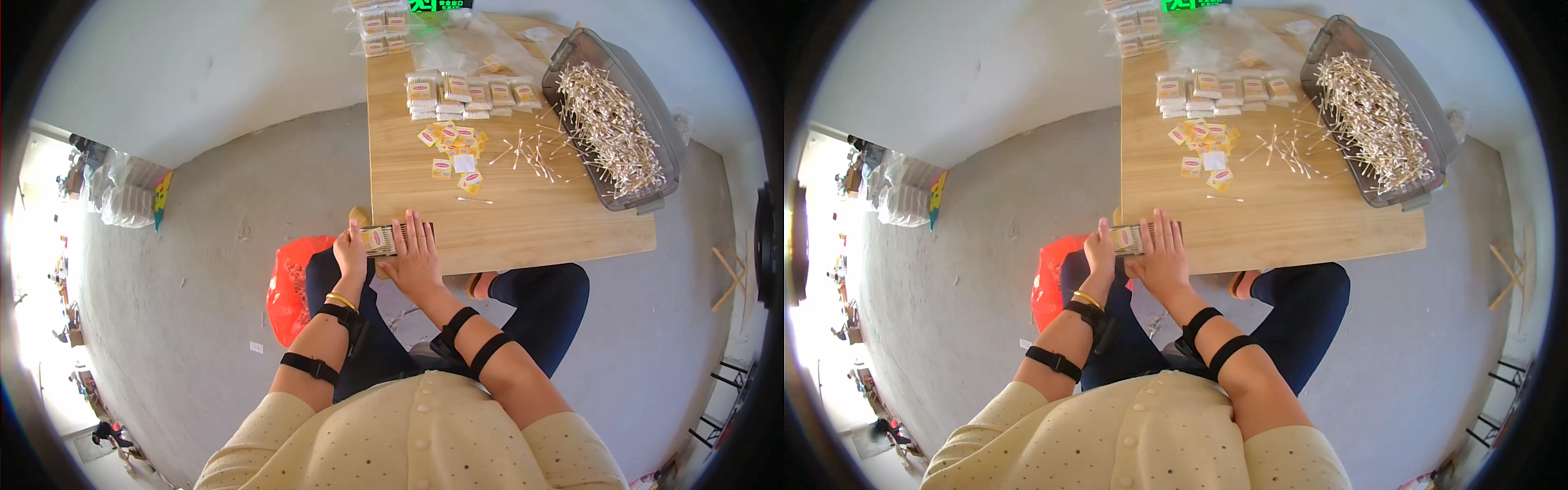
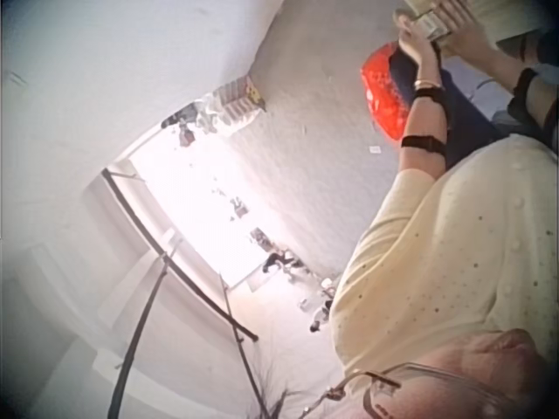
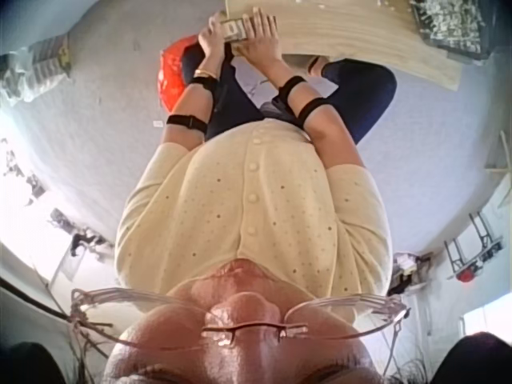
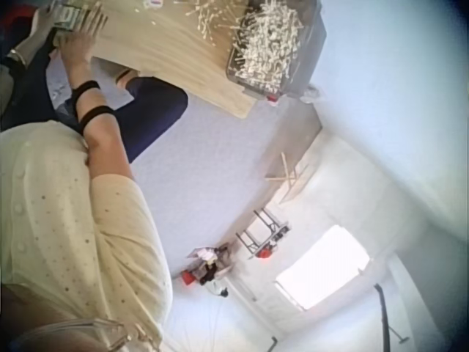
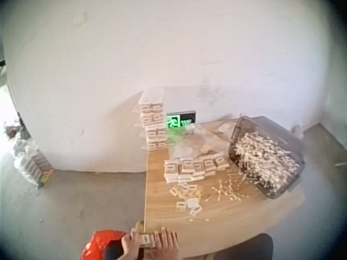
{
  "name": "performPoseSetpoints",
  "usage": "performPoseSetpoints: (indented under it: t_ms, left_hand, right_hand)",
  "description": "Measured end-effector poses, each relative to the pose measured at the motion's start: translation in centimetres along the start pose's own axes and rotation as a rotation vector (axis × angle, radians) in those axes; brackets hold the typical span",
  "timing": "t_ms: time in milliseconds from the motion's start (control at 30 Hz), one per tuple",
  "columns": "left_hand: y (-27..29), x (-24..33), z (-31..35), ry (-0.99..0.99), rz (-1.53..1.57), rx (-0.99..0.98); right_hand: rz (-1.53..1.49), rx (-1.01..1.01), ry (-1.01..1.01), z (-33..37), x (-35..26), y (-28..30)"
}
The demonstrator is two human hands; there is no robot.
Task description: Packaging cotton swabs into plastic bags and weighing them on a digital scale.
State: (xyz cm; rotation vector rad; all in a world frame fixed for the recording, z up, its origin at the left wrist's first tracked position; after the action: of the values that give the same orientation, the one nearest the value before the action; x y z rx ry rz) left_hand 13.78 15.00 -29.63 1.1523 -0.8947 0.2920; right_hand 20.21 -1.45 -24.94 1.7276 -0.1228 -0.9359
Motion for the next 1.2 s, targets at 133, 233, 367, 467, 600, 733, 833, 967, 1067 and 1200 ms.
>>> performPoseSetpoints:
  t_ms: [133, 233, 367, 467, 600, 733, 833, 967, 1067, 1200]
  left_hand:
    - [0.6, 0.1, -0.1, -0.004, -0.017, -0.04]
    - [1.4, 0.1, -0.1, 0.189, 0.228, -0.185]
    - [2.7, -0.7, -1.6, -0.104, -0.188, -0.12]
    - [2.0, 0.2, -0.9, -0.192, -0.158, -0.071]
    - [1.4, 0.7, -0.6, -0.173, -0.112, -0.084]
    - [1.3, 0.7, -0.5, -0.194, -0.11, -0.068]
    - [1.2, 0.8, -0.4, -0.183, -0.091, -0.067]
    - [1.1, 1.1, -0.3, -0.197, -0.085, -0.013]
    - [1.3, 1.5, -0.2, -0.211, -0.152, -0.048]
    - [1.2, 0.9, -0.4, -0.17, -0.229, -0.067]
  right_hand:
    - [-0.079, 0.004, 0.015, 0.4, 1.4, 1.1]
    - [0.039, -0.016, -0.044, 1.2, 3.0, 2.4]
    - [0.094, -0.056, -0.023, 1.0, 2.5, 2.2]
    - [0.092, -0.075, -0.04, 0.8, 2.2, 1.3]
    - [0.053, -0.061, -0.033, 0.6, 1.4, 0.9]
    - [0.085, -0.089, -0.032, 0.4, 1.0, 0.7]
    - [0.07, -0.085, 0.009, 0.1, 0.3, 0.3]
    - [0.052, -0.075, 0.008, -0.3, -0.8, 0.2]
    - [0.047, -0.062, 0.021, -0.1, -0.6, -0.1]
    - [0.085, -0.069, 0.037, -0.1, -0.2, 0.1]
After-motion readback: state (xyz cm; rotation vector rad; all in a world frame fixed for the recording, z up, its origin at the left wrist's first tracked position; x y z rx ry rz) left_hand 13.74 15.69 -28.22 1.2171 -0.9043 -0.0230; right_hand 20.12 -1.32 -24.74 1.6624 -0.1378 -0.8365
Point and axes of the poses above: each hand's wrist, its own z-axis away from the middle knuckle, its own y-axis out of the back of the hand, x = y × z, the point moved 4 cm from there along -z, towards the middle knuckle, and after that the axes turned 9 degrees about -z, right-handed, at the moved point
